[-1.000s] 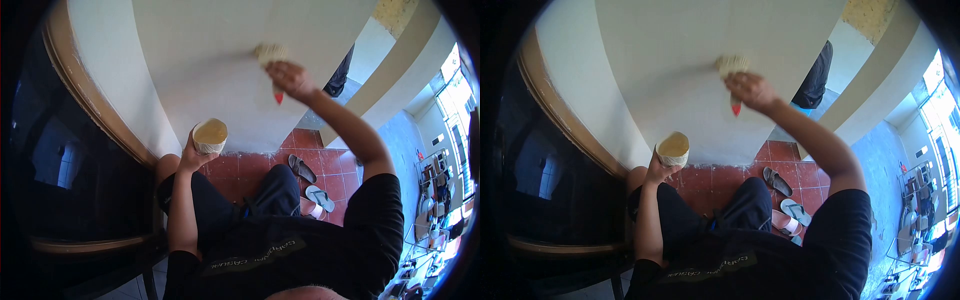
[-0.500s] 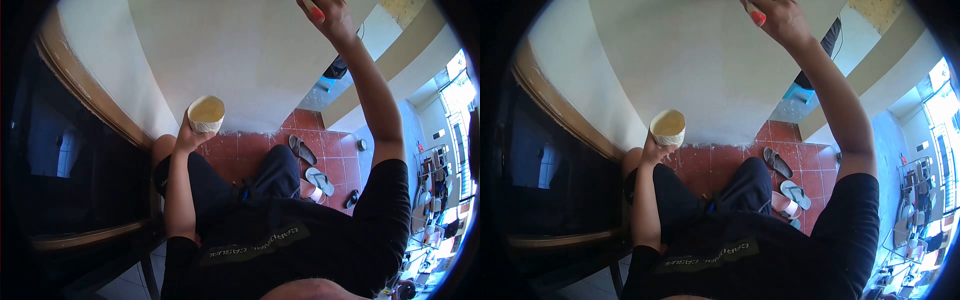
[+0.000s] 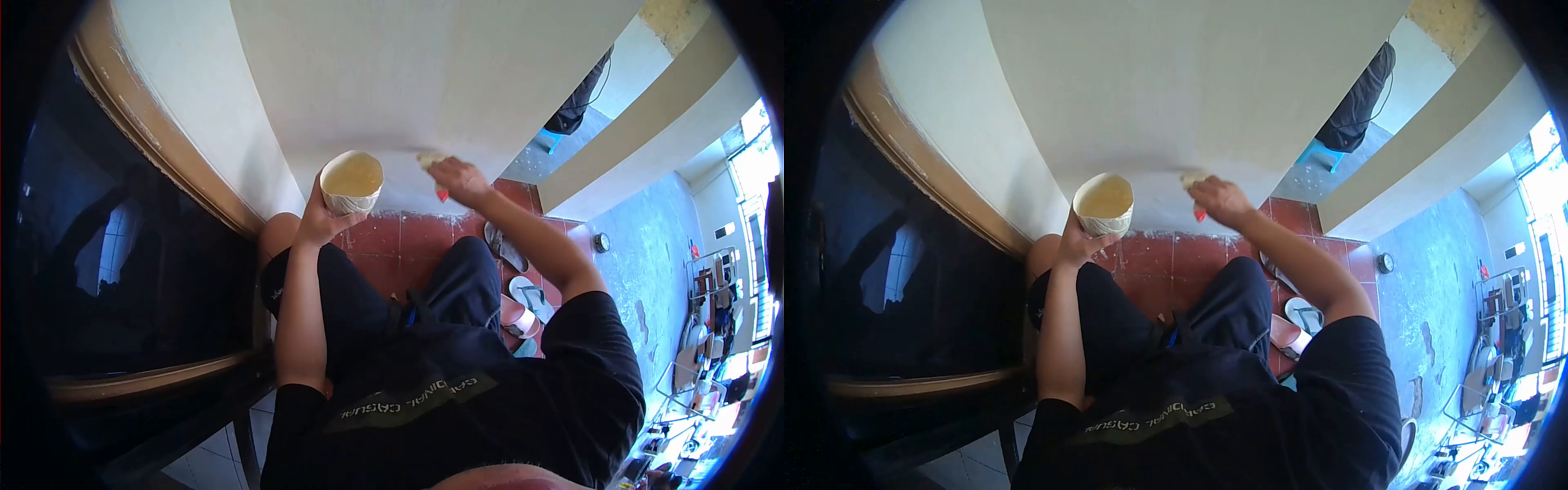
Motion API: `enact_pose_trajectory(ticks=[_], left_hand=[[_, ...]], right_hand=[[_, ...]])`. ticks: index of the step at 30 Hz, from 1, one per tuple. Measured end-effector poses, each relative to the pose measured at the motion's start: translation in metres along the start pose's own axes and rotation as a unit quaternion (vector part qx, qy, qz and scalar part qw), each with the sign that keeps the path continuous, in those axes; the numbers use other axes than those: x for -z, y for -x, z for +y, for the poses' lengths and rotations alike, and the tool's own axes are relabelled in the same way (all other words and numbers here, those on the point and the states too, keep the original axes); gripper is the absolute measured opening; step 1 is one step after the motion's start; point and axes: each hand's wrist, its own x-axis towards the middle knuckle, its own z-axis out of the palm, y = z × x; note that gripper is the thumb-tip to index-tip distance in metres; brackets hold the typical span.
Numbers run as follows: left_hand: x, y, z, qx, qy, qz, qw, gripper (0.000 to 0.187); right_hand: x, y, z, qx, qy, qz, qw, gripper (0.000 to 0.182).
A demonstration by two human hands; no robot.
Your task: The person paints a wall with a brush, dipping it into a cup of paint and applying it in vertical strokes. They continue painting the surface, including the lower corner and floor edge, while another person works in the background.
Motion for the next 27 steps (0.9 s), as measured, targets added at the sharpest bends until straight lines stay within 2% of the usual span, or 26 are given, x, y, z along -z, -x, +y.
enact_pose_trajectory(ticks=[1, 2, 5, 7, 9, 11, 12, 13, 15, 18, 20, 21, 22, 23, 24, 25, 27], left_hand=[[-0.001, 0.001, 0.000, 0.002, -0.003, 0.001, 1.000, 0.086], [-0.001, 0.001, 0.001, 0.004, -0.002, 0.000, 1.000, 0.086], [0.000, -0.002, -0.002, 0.011, 0.001, 0.003, 1.000, 0.088], [0.003, -0.002, -0.006, 0.001, -0.058, 0.005, 0.998, 0.090], [0.006, -0.004, -0.009, 0.005, -0.047, 0.002, 0.999, 0.090], [0.005, -0.003, -0.010, 0.006, -0.035, -0.002, 0.999, 0.091], [0.005, -0.004, -0.008, 0.007, -0.031, -0.005, 0.999, 0.091], [0.005, -0.005, -0.008, 0.006, -0.028, -0.008, 1.000, 0.091], [0.007, -0.006, -0.012, 0.008, -0.033, -0.012, 0.999, 0.090], [0.008, -0.004, -0.013, 0.007, -0.037, -0.005, 0.999, 0.089], [0.006, 0.000, -0.011, 0.001, -0.035, 0.005, 0.999, 0.088], [0.004, 0.001, -0.010, 0.004, -0.014, 0.006, 1.000, 0.087], [0.003, -0.001, -0.009, 0.005, 0.006, 0.005, 1.000, 0.086], [0.002, -0.002, -0.008, -0.004, 0.005, 0.001, 1.000, 0.086], [0.001, -0.002, -0.006, -0.006, -0.005, -0.003, 1.000, 0.086], [0.001, -0.002, -0.004, -0.006, -0.016, -0.006, 1.000, 0.085], [0.002, -0.001, -0.003, -0.007, -0.024, -0.006, 1.000, 0.086]], right_hand=[[0.009, -0.005, 0.015, -0.004, 0.005, 0.023, 1.000, 0.033], [0.041, -0.023, 0.028, -0.059, 0.026, -0.065, 0.996, 0.032], [0.133, -0.066, 0.057, -0.071, 0.023, 0.071, 0.995, 0.024], [0.188, -0.091, 0.061, -0.070, 0.057, 0.131, 0.987, 0.027], [0.237, -0.108, 0.054, -0.046, 0.132, 0.206, 0.969, 0.032], [0.280, -0.136, 0.024, 0.076, 0.206, 0.299, 0.928, 0.014], [0.281, -0.140, 0.030, 0.084, 0.225, 0.342, 0.909, 0.014], [0.277, -0.134, 0.040, 0.084, 0.226, 0.340, 0.909, 0.014], [0.246, -0.108, 0.063, 0.041, 0.266, 0.240, 0.933, 0.033], [0.149, -0.066, 0.059, 0.058, 0.228, 0.174, 0.956, 0.050], [0.080, -0.027, 0.037, 0.061, 0.218, 0.110, 0.968, 0.047], [0.044, -0.004, 0.034, 0.092, 0.205, 0.091, 0.970, 0.043], [0.017, 0.014, 0.027, 0.085, 0.131, 0.071, 0.985, 0.042], [0.001, 0.026, 0.015, 0.054, 0.074, 0.051, 0.995, 0.037], [-0.003, 0.031, 0.002, -0.004, 0.015, -0.030, 0.999, 0.030], [-0.007, 0.031, -0.003, -0.018, 0.006, -0.002, 1.000, 0.024], [-0.002, 0.024, 0.019, 0.008, 0.017, 0.019, 1.000, 0.026]])
